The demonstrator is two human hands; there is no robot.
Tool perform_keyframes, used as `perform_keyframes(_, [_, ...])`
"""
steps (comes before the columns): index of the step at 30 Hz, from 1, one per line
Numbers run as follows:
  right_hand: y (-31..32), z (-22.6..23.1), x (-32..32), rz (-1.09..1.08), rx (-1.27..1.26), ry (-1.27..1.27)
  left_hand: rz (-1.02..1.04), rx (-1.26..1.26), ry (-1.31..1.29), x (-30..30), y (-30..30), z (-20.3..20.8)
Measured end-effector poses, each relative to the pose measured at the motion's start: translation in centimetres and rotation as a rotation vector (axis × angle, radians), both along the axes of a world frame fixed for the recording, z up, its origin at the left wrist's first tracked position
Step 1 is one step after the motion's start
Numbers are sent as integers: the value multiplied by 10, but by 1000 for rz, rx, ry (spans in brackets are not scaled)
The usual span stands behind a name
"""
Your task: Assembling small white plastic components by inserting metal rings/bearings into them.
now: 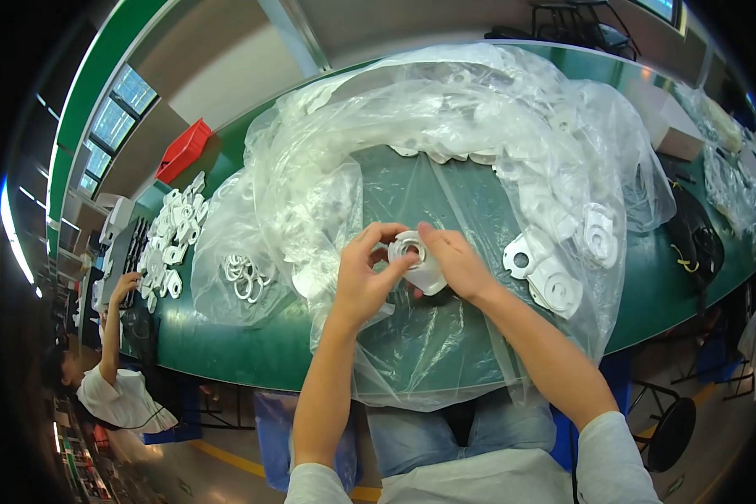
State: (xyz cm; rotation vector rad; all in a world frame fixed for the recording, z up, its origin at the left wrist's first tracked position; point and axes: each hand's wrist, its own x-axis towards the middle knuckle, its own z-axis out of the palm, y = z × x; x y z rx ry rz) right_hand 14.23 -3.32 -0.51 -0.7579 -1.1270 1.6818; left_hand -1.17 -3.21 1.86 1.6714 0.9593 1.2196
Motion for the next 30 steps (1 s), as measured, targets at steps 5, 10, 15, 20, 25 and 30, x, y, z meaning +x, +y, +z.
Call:
perform_keyframes(5, [3,2,3,70,-28,41,-92,-190,-10,-21,6,-1])
perform_keyframes(10, [7,5,11,122,-4,-75,-113,-295,-43,-19,11,-5])
perform_keyframes(15, [7,5,13,43,90,-111,-171,-244,-91,-13,5,-11])
perform_keyframes(20, [6,3,15,-25,127,-145,-121,-227,-147,5,-1,-13])
perform_keyframes(25, [5,3,12,-50,229,-266,-89,-127,-198,7,-1,-21])
perform_keyframes(30, [-2,21,7,40,168,-396,-168,-208,-264,-16,-2,-13])
